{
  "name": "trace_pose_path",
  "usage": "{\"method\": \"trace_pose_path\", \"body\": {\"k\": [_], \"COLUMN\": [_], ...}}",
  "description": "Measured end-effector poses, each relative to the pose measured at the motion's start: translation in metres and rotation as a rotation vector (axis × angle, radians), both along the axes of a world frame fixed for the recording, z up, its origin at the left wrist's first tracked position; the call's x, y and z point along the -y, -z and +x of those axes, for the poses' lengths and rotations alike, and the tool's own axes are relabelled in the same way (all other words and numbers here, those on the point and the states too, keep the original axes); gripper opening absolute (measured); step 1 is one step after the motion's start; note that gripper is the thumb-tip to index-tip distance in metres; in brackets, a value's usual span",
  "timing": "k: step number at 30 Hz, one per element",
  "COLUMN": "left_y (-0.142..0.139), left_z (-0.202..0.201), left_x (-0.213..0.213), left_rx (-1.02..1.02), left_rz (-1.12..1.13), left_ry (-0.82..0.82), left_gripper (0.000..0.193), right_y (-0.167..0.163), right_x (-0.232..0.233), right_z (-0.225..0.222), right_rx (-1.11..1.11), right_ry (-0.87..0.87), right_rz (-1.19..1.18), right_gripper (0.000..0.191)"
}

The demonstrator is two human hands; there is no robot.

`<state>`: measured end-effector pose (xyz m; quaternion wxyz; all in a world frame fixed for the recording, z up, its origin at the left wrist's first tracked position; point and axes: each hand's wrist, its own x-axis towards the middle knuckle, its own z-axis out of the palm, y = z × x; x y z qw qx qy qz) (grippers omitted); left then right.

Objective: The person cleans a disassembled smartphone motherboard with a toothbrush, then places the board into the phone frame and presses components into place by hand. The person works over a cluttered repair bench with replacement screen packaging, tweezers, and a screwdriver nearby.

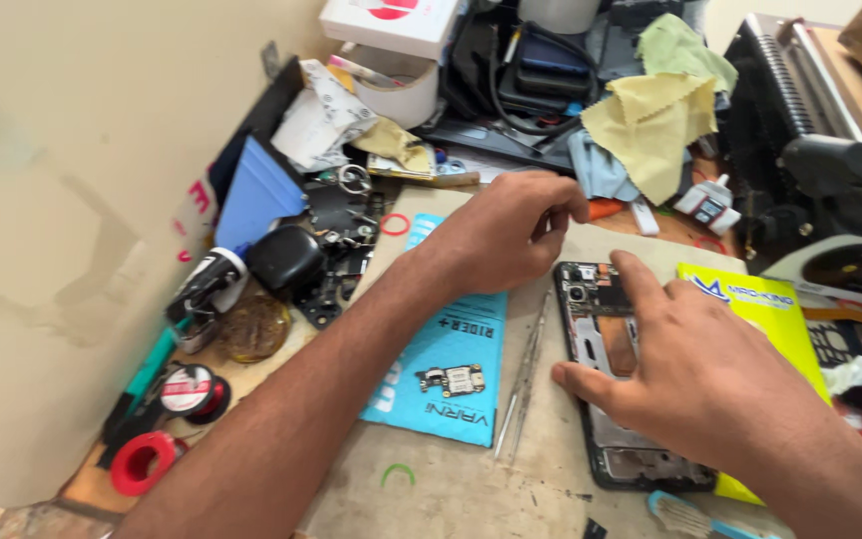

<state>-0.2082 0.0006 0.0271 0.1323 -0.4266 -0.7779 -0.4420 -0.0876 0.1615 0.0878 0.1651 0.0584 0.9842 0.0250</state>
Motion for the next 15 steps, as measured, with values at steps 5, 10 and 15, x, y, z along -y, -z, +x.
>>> {"method": "trace_pose_path", "body": {"k": [5, 10, 15], "left_y": [-0.052, -0.050, -0.049], "left_z": [0.039, 0.108, 0.103], "left_x": [0.017, -0.004, -0.023], "left_rx": [0.256, 0.355, 0.383], "left_rz": [-0.698, -0.864, -0.774], "left_ry": [-0.368, -0.322, -0.358], "left_gripper": [0.026, 0.016, 0.021], "right_y": [0.003, 0.015, 0.025], "right_x": [-0.004, -0.017, -0.028], "right_z": [-0.011, -0.023, -0.031], "right_rx": [-0.095, -0.210, -0.240], "right_ry": [0.036, 0.008, -0.017], "right_rz": [-0.128, -0.183, -0.182], "right_gripper": [0.123, 0.125, 0.126]}}
